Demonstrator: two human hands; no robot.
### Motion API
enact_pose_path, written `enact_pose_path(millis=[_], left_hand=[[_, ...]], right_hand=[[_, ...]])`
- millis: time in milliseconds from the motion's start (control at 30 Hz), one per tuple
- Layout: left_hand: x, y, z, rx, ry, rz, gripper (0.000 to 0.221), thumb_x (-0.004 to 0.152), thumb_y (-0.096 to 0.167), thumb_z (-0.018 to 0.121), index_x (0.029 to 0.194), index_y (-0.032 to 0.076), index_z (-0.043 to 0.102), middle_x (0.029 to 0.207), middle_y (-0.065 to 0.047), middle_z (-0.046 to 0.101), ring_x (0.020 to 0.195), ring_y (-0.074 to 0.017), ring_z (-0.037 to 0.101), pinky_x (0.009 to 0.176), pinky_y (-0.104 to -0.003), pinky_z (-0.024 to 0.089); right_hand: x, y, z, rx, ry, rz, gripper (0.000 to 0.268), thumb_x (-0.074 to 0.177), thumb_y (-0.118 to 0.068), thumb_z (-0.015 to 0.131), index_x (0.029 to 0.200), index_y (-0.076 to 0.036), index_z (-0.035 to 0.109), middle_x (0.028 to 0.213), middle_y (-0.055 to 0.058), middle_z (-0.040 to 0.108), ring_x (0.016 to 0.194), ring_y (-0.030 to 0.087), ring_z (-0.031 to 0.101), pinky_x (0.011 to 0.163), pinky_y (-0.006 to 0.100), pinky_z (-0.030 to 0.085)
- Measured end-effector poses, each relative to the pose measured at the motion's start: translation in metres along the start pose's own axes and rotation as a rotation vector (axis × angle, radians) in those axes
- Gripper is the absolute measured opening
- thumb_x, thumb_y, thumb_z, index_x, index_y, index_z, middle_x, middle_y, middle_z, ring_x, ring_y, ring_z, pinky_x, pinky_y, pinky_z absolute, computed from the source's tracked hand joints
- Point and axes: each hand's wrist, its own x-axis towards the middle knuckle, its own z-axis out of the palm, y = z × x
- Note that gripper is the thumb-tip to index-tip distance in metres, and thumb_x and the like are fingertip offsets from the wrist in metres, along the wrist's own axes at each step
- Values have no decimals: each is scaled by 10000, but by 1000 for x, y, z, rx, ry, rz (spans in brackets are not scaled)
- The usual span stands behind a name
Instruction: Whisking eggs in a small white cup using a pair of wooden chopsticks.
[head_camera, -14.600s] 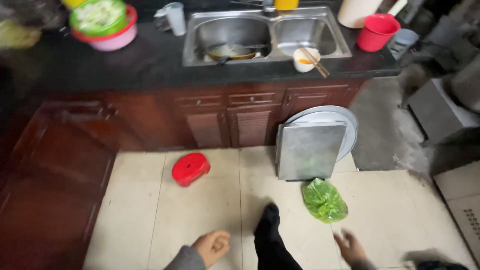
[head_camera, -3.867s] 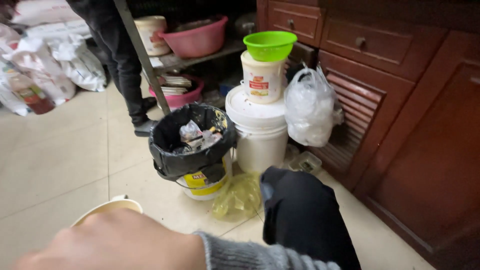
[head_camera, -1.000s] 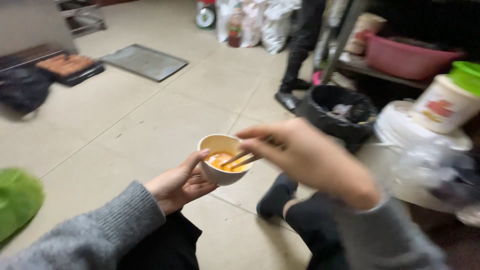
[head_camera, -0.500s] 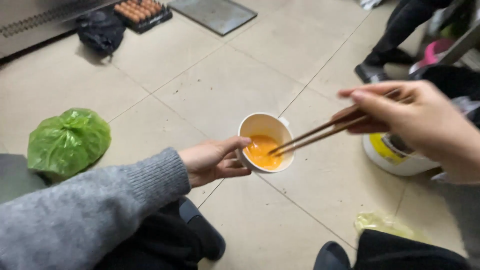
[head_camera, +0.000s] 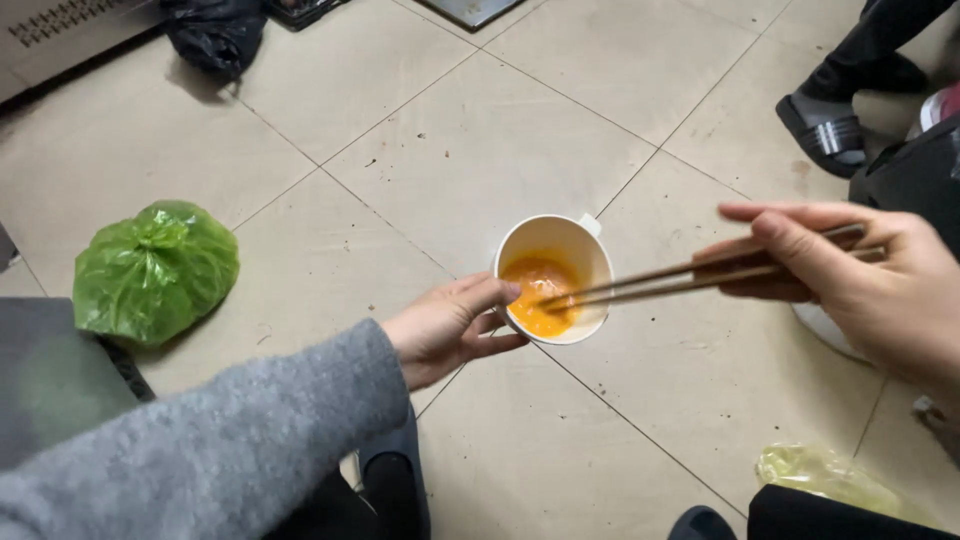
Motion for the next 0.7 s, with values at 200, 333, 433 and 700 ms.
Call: enact_pose_path(millis=[200,333,433,700], left_hand=[[-5,-1,-4,-29,70,-50,249,924,55,618,1171,23,621,1284,-94,691,1193,-195,643,1130,-476,579],[4,-8,-12,-43,19,-53,198,894,82,689,1077,30,637,1230,-110,714,1178,-208,658,1154,-509,574],[5,-8,-13,-49,53,-79,180,918,73,669,1085,23,626,1246,-127,730,1145,-207,666,1130,-496,582],[3,-7,-6,-50,82,-98,274,894,64,663,1158,-9,646,1235,-135,732,1096,-234,687,1118,-509,581]], right_hand=[[2,9,0,4,-46,122,405,1035,-16,462,1323,125,708,1176,353,825,1051,484,817,973,526,657],[2,12,-3,-1,-25,17,419,1003,-23,475,1347,88,686,1248,259,819,1119,386,819,1027,442,656],[0,9,0,-102,-72,233,400,973,-2,559,1285,52,803,1216,268,902,1076,409,880,988,463,688],[0,-2,1,-13,17,243,406,1049,-9,492,1377,59,721,1143,346,826,1015,479,805,945,510,636]])
